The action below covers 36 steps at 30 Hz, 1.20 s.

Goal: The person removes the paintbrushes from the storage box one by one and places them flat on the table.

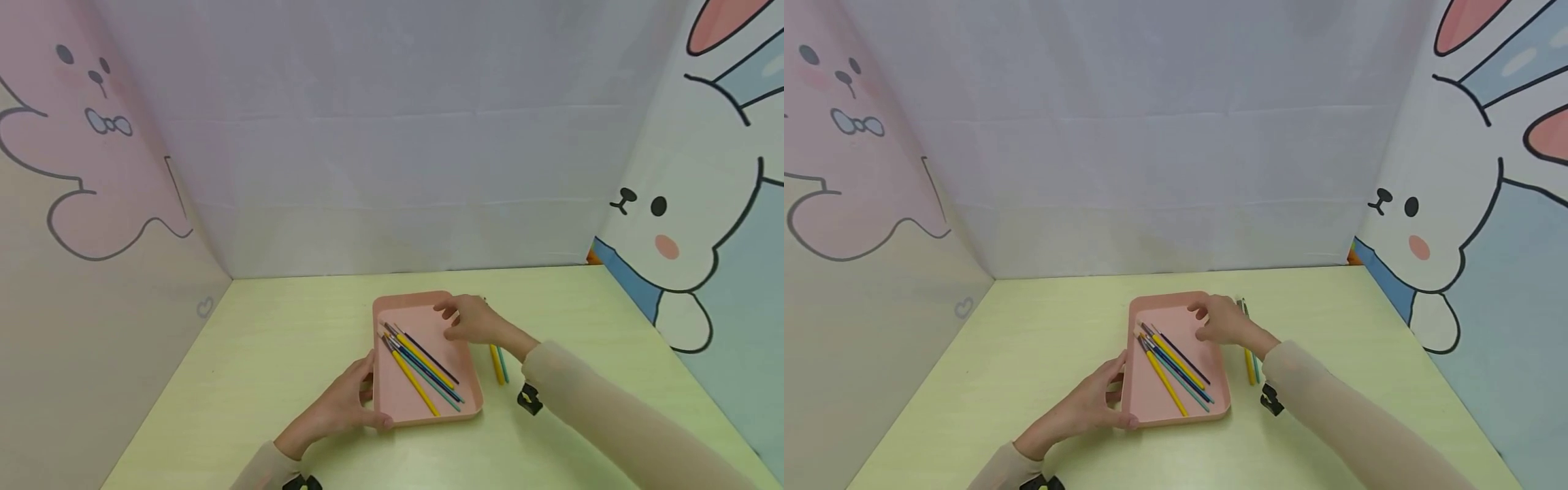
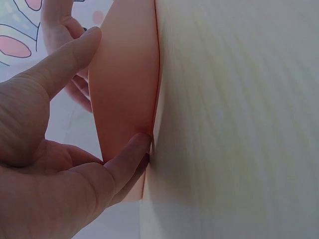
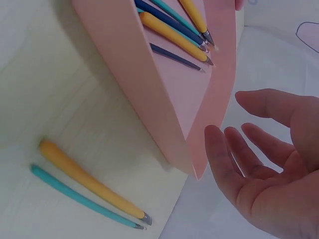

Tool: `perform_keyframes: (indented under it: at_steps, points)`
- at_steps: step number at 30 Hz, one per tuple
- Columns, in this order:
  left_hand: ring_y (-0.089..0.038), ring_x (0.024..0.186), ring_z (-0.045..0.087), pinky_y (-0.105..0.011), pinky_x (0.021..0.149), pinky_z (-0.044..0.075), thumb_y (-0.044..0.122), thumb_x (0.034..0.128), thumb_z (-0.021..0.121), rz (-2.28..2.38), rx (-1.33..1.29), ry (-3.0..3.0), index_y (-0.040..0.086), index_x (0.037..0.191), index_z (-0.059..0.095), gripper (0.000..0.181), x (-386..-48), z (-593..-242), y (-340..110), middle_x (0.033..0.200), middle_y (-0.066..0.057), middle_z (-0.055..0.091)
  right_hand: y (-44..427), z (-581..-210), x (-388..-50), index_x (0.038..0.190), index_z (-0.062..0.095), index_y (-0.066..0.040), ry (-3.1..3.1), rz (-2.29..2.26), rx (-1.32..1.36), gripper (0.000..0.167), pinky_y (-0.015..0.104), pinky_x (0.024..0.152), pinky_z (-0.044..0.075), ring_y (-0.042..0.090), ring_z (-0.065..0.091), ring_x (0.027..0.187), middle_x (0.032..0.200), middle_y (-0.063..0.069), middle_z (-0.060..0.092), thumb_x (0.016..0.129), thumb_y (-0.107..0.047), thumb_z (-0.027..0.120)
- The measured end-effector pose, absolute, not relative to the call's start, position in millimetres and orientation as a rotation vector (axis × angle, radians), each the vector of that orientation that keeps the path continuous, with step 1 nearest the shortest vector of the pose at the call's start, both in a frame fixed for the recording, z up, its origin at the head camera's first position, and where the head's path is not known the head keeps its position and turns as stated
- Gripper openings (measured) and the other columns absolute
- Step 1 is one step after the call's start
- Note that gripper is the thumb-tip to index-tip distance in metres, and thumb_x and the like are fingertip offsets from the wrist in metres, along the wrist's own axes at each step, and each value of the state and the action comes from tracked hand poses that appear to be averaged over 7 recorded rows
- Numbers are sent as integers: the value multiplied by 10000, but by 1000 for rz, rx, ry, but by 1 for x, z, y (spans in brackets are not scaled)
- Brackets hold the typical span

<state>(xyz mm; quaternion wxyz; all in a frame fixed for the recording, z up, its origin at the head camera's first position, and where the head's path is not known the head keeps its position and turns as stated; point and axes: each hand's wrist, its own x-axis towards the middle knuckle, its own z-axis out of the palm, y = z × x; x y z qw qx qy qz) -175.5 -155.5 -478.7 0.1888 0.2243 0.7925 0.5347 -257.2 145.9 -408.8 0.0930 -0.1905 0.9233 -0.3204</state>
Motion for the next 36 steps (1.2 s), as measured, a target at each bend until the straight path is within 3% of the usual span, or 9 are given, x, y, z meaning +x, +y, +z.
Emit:
perform_keyframes:
  at_steps: [7,17,27,36]
  points:
    - [-307,1399,535,-357,1167,490,178,778,975,1504,649,2231,145,1723,62,1314,-176,-480,-156,1663,-212,284,131,-418,-259,1408,633,22,2661,-947,-524,537,396,865,657,297,719,1025,1277,218,688,893,2,784]
    - [-306,1412,526,-372,1170,491,134,767,977,1514,658,2230,147,1722,55,1327,-176,-478,-157,1672,-219,271,114,-426,-263,1352,684,2,2661,-841,-483,537,348,798,628,256,665,995,1158,166,717,828,27,800]
    - [-318,1458,484,-353,1164,490,178,776,975,1497,630,2236,143,1722,55,1320,-176,-478,-157,1692,-221,239,103,-435,-265,1301,708,-5,2699,-727,-455,513,297,743,593,186,622,826,1014,107,710,802,4,829]
    - [-304,1443,499,-327,1161,490,195,772,978,1480,648,2242,155,1724,63,1322,-179,-480,-158,1685,-206,263,97,-436,-266,1251,731,-32,2727,-666,-429,484,311,779,601,181,613,851,1019,81,703,794,-30,887]
